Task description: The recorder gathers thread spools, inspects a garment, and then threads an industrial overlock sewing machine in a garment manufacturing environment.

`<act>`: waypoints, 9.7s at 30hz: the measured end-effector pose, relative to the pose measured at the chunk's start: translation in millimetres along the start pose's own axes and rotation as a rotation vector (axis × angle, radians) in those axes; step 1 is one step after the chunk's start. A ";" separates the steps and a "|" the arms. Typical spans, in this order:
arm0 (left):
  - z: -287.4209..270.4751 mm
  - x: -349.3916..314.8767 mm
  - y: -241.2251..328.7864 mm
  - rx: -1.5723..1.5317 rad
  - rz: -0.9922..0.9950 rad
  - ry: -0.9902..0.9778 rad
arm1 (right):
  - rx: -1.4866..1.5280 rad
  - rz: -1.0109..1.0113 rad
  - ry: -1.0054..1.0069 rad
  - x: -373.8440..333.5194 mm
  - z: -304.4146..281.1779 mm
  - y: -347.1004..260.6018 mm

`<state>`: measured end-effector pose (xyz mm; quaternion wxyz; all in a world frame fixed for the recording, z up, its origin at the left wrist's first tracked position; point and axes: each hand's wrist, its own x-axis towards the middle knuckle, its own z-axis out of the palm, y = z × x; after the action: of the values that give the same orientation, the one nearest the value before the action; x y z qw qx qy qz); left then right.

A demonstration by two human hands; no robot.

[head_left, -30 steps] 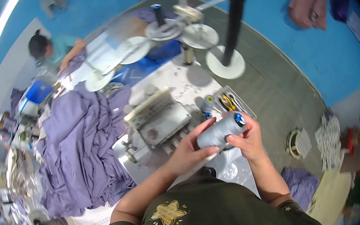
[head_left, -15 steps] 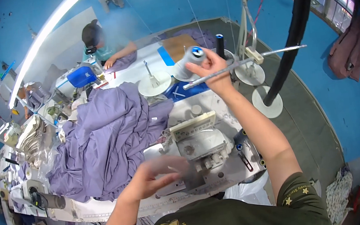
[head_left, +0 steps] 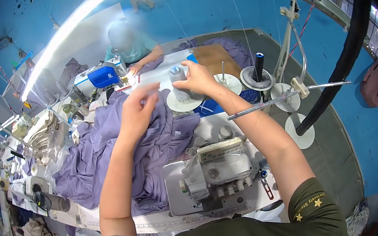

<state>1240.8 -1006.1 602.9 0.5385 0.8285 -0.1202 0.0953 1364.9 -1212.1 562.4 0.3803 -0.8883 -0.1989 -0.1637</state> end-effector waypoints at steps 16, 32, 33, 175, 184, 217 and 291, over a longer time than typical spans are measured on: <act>54.0 60.6 -34.4 0.438 0.477 0.076 | 0.645 -0.037 -0.155 -19.8 -8.0 17.0; 69.8 93.7 -37.9 0.867 0.634 0.359 | 0.576 -0.095 -0.072 0.5 -10.0 24.2; 73.6 93.6 -36.2 0.867 0.705 0.421 | 0.554 -0.039 -0.132 -8.0 -25.0 9.2; 6.6 50.1 70.0 -0.128 0.308 0.053 | 0.902 -0.223 0.213 -40.9 -65.2 -83.9; 12.8 48.6 73.4 -0.259 0.272 0.077 | 0.914 -0.186 0.176 -45.6 -62.5 -94.3; 12.1 42.9 73.7 -0.589 0.116 -0.008 | 1.043 -0.095 -0.067 -44.5 -55.4 -78.8; 0.9 31.9 82.3 -0.180 0.122 -0.110 | 0.391 -0.373 0.407 -49.1 -86.3 -99.1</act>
<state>1246.4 -1042.1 683.3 0.5967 0.7719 -0.2076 0.0711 1262.9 -1224.6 657.9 0.5389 -0.6960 -0.3055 -0.3630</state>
